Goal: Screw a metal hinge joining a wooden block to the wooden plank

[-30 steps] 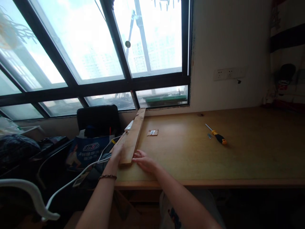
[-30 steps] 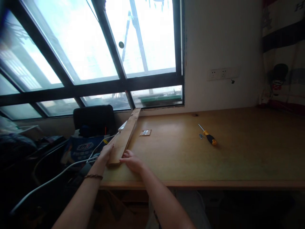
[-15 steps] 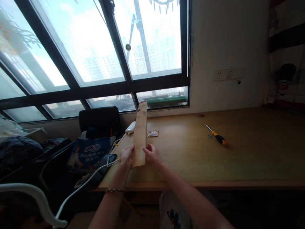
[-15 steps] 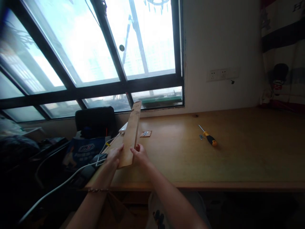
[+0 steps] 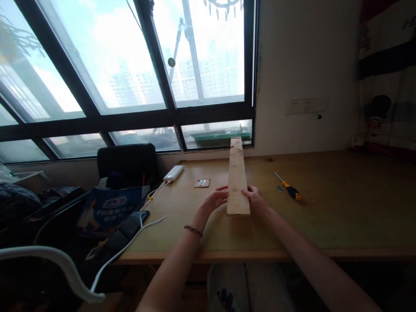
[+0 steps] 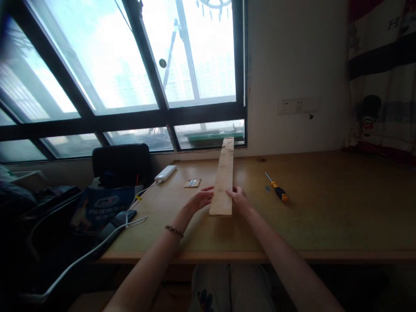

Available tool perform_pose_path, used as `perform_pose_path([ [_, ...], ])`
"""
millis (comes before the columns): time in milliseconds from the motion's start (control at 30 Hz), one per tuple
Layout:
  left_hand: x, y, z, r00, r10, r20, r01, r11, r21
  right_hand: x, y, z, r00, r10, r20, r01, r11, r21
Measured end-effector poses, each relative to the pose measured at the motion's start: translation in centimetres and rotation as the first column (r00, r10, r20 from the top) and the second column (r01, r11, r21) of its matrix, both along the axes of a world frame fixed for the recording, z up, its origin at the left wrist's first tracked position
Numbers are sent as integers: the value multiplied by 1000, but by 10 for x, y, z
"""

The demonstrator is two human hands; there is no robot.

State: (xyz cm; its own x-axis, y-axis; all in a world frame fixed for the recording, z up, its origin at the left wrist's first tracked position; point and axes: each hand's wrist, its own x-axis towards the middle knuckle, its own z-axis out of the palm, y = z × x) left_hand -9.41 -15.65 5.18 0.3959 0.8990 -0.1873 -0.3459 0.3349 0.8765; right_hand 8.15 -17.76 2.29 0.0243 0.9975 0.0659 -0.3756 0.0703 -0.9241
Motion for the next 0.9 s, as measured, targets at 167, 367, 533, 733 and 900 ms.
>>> perform_pose_path([
  [167,11,3,-15,993,-114,7,114,992,53,25,-4,-14,1000,0,9,0,1000,-9],
  [367,6,-1,-21,995,-96,-34,99,990,99,20,-10,-15,998,65,-19,-65,998,-17],
  [533,8,-3,-24,995,-69,-68,71,997,34,21,-7,-18,998,49,26,-47,997,-69],
  [733,12,-5,-25,993,-76,-90,76,997,-8,23,-7,-19,996,61,67,-53,993,-107],
  [900,13,-5,-28,989,-64,-135,62,998,-14,28,-8,-17,968,69,243,-52,996,-77],
])
